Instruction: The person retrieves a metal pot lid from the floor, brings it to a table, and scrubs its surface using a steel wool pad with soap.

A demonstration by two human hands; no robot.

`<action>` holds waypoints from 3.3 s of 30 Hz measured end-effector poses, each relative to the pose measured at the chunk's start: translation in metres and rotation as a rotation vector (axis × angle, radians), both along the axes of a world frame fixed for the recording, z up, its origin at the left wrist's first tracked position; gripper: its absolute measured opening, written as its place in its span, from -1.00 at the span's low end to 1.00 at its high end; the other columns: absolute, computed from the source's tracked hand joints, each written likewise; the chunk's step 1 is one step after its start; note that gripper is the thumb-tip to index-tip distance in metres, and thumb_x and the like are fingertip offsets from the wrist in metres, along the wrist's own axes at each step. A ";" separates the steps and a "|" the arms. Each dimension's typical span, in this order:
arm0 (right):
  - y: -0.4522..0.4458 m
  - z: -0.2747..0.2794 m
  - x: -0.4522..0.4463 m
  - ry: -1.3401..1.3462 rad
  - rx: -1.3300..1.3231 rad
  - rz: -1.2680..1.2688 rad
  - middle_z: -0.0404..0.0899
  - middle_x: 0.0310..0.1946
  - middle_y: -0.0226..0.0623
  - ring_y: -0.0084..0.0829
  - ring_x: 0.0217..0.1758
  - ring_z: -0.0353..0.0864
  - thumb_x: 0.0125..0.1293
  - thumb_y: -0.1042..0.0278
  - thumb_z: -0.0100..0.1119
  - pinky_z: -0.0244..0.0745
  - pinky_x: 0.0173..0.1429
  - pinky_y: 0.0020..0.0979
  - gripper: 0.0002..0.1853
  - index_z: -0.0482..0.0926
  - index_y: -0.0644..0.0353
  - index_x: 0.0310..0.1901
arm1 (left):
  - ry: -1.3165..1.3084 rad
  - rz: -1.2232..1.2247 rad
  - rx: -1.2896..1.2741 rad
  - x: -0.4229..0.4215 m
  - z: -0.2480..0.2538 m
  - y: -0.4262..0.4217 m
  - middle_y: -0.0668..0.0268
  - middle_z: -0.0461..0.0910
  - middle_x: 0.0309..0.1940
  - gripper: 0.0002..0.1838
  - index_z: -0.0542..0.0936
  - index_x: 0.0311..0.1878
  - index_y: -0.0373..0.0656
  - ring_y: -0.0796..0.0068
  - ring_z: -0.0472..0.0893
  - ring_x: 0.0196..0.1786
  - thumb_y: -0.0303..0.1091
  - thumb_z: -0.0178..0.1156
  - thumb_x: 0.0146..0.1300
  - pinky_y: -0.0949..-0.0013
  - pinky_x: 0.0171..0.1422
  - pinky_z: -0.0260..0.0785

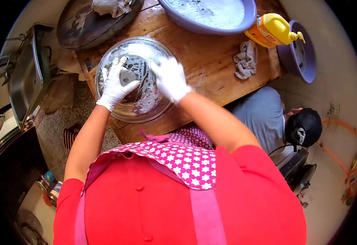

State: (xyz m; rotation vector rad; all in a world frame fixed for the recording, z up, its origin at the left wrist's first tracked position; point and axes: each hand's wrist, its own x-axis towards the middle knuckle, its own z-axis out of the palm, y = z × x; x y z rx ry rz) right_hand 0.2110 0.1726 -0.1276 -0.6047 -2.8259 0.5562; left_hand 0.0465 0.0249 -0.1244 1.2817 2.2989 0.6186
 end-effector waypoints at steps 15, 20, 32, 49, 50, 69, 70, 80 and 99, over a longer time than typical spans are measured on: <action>0.044 0.000 -0.053 0.020 -0.018 0.218 0.68 -0.15 -0.24 -0.12 -0.06 0.60 0.23 0.34 0.20 0.53 0.03 -0.21 -0.78 0.74 -0.07 -0.12 | 0.269 0.294 0.396 0.049 -0.021 -0.009 0.11 0.51 0.07 -0.30 0.47 0.23 -0.12 0.07 0.48 0.14 -0.01 0.42 0.05 0.07 0.30 0.28; 0.038 -0.002 -0.130 -0.126 -0.074 0.326 0.67 -0.08 -0.24 -0.14 0.01 0.59 0.34 0.29 0.12 0.50 0.14 -0.23 -0.78 0.73 -0.02 -0.09 | 0.287 0.336 0.421 0.052 -0.025 -0.009 0.12 0.50 0.05 -0.24 0.47 0.24 -0.02 0.04 0.48 0.13 -0.34 0.49 -0.15 0.06 0.27 0.30; 0.045 0.002 -0.145 0.001 -0.052 0.557 0.70 -0.20 -0.17 -0.11 -0.20 0.68 0.29 0.51 0.12 0.59 -0.03 -0.26 -0.73 0.74 0.01 -0.07 | 0.214 0.343 0.388 0.052 -0.014 -0.011 0.11 0.49 0.05 -0.21 0.47 0.24 -0.02 0.03 0.48 0.12 -0.39 0.48 -0.19 0.03 0.24 0.32; 0.062 0.004 -0.100 0.124 -0.183 0.564 0.69 -0.32 -0.12 -0.06 -0.26 0.64 0.18 0.52 0.08 0.55 0.03 -0.20 -0.72 0.74 0.07 -0.14 | 0.184 0.338 0.406 0.051 -0.016 -0.012 0.12 0.46 0.08 -0.18 0.44 0.27 -0.01 0.03 0.45 0.16 -0.37 0.47 -0.19 0.03 0.28 0.29; 0.071 -0.003 -0.080 0.103 -0.313 0.512 0.69 -0.29 -0.10 -0.06 -0.24 0.66 0.19 0.51 0.09 0.56 0.03 -0.22 -0.73 0.74 0.09 -0.15 | 0.196 0.341 0.401 0.050 -0.015 -0.011 0.12 0.46 0.08 -0.19 0.44 0.27 -0.01 0.03 0.45 0.16 -0.37 0.47 -0.19 0.03 0.28 0.29; 0.052 0.000 -0.132 -0.005 -0.139 0.486 0.68 -0.21 -0.30 -0.07 -0.07 0.57 0.15 0.52 0.07 0.52 0.08 -0.20 -0.66 0.75 -0.04 -0.13 | 0.222 0.342 0.370 0.052 -0.018 -0.010 0.12 0.46 0.12 -0.18 0.44 0.28 0.00 0.02 0.43 0.20 -0.37 0.48 -0.19 0.03 0.31 0.26; 0.049 0.000 -0.135 -0.006 -0.122 0.487 0.68 -0.19 -0.29 -0.07 -0.08 0.57 0.14 0.52 0.07 0.52 0.08 -0.20 -0.66 0.75 -0.03 -0.12 | 0.214 0.337 0.370 0.052 -0.017 -0.010 0.12 0.46 0.11 -0.18 0.44 0.28 -0.01 0.02 0.44 0.20 -0.38 0.48 -0.19 0.04 0.30 0.28; 0.070 -0.001 -0.077 -0.034 -0.285 0.411 0.69 -0.23 -0.11 -0.08 -0.18 0.66 0.14 0.55 0.19 0.57 -0.01 -0.27 -0.74 0.74 0.11 -0.13 | 0.221 0.338 0.367 0.053 -0.016 -0.012 0.11 0.46 0.12 -0.16 0.43 0.29 -0.01 0.01 0.43 0.21 -0.35 0.49 -0.20 0.03 0.32 0.26; 0.072 -0.010 -0.102 -0.045 -0.144 0.474 0.63 -0.12 -0.15 -0.04 -0.12 0.59 0.20 0.39 0.10 0.57 -0.04 -0.14 -0.68 0.71 -0.11 -0.05 | 0.268 0.342 0.346 0.053 -0.021 -0.009 0.11 0.48 0.09 -0.17 0.43 0.29 -0.05 0.02 0.46 0.19 -0.36 0.48 -0.18 0.04 0.31 0.28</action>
